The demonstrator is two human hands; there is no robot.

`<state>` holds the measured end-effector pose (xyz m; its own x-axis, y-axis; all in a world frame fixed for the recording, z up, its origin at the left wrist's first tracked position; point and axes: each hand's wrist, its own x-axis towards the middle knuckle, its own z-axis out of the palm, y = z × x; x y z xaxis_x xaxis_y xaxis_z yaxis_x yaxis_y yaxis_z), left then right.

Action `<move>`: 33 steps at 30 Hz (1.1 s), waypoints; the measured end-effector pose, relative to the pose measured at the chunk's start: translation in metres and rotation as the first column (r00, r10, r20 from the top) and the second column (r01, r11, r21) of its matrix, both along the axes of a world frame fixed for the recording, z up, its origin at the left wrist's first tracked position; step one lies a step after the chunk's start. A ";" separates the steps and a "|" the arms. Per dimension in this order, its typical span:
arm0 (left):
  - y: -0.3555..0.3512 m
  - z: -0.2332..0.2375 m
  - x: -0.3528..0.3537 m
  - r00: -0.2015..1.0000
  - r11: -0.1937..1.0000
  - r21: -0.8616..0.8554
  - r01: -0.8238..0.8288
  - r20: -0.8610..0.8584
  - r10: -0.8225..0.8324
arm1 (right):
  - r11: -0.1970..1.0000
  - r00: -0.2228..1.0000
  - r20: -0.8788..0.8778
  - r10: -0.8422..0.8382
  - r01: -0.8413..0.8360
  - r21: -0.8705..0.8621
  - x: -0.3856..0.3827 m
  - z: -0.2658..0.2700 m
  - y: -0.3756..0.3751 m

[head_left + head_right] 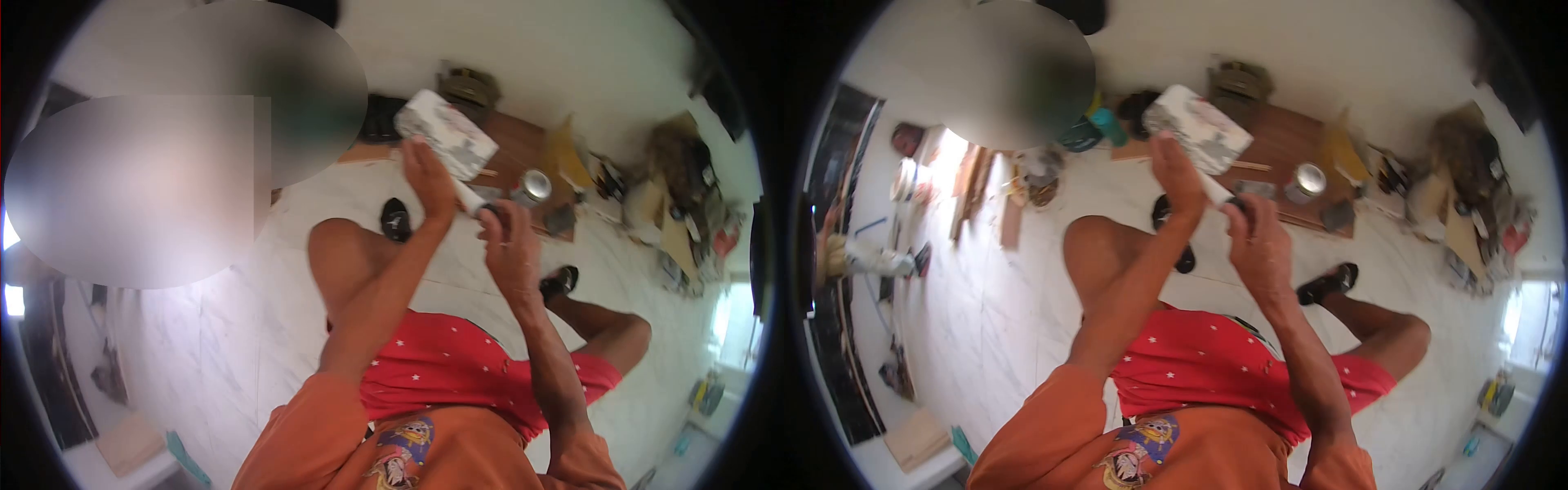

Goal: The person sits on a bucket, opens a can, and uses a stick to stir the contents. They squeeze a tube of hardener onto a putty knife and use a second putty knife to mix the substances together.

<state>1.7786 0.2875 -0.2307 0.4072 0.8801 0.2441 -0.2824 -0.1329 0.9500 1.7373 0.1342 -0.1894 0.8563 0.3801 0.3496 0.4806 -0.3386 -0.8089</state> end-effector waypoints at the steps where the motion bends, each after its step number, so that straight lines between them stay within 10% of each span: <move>1: 0.002 -0.007 0.001 0.999 0.998 0.067 -0.019 -0.024 0.021 | 1.000 0.994 -0.112 -0.017 0.015 -0.020 0.001 0.001 0.000; 4: 0.004 -0.009 0.005 0.999 1.000 0.002 -0.014 0.041 0.014 | 0.999 0.952 -0.302 -0.039 0.027 -0.044 -0.002 0.010 0.003; 17: 0.012 -0.015 0.008 0.993 0.981 -0.165 -0.104 -0.063 0.095 | 0.960 0.860 0.460 0.222 -0.109 -0.259 0.006 -0.002 0.007; 26: 0.006 -0.016 0.007 0.994 0.982 -0.164 -0.092 -0.071 0.082 | 0.988 0.970 -0.243 -0.009 -0.029 -0.153 0.000 0.002 0.017; 33: 0.002 -0.001 0.005 0.992 0.975 -0.182 -0.123 0.010 0.127 | 0.965 0.997 -0.012 0.079 -0.079 -0.249 -0.003 -0.004 0.010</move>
<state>1.7833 0.2900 -0.2321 0.2873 0.9542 0.0837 -0.2948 0.0050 0.9556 1.7339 0.1446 -0.1937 0.8205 0.5217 0.2336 0.5126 -0.4907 -0.7046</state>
